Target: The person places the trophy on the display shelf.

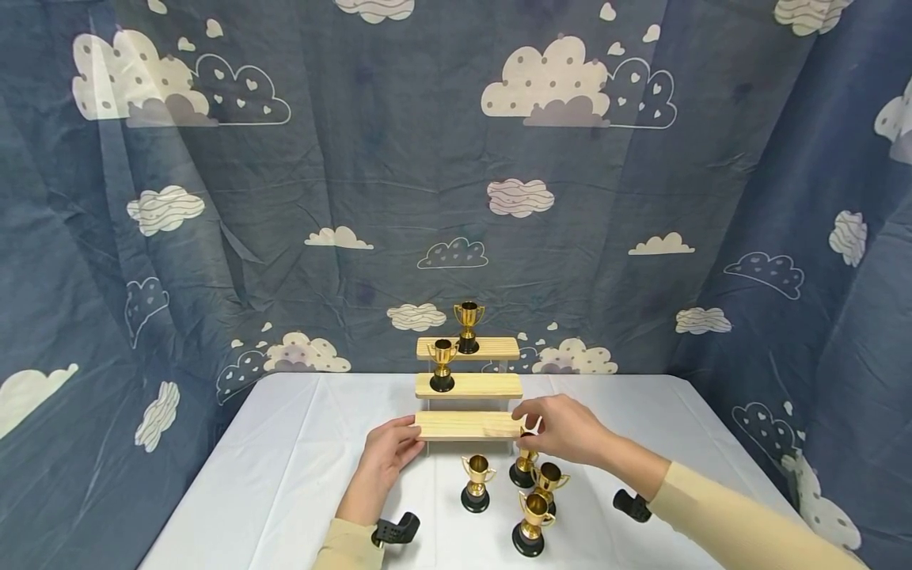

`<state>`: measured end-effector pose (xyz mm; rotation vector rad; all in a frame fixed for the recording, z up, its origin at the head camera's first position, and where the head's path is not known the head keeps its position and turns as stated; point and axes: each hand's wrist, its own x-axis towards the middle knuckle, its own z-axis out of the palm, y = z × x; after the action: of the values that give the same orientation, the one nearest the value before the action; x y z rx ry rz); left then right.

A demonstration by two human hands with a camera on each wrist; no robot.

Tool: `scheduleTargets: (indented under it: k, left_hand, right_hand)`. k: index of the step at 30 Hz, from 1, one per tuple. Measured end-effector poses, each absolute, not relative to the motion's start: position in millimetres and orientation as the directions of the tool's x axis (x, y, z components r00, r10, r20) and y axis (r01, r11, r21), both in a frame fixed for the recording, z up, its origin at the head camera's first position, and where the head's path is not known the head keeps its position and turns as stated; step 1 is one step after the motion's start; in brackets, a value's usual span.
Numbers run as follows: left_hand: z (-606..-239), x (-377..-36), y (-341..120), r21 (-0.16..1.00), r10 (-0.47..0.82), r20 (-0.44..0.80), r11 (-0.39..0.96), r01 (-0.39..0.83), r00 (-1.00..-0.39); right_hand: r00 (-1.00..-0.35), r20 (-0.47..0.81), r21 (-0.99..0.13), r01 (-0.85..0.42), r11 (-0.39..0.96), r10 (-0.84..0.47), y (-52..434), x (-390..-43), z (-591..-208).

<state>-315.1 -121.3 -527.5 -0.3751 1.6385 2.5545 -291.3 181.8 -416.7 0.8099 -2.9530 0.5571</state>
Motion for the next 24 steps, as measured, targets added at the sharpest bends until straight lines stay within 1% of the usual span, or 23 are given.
scheduleTargets:
  k: [7,24]
  left_hand:
    - [-529,-316,-121,0.887,-0.063,-0.257,-0.412,-0.21,-0.964]
    - [-528,-315,-121,0.885,-0.057,-0.268,-0.409,-0.222,-0.962]
  right_hand:
    - [-0.878,0.086,-0.342,-0.47,0.813,-0.471,184,-291,-425]
    - [-0.923,0.067,-0.349,-0.377,0.858,-0.378,185,-292,-433]
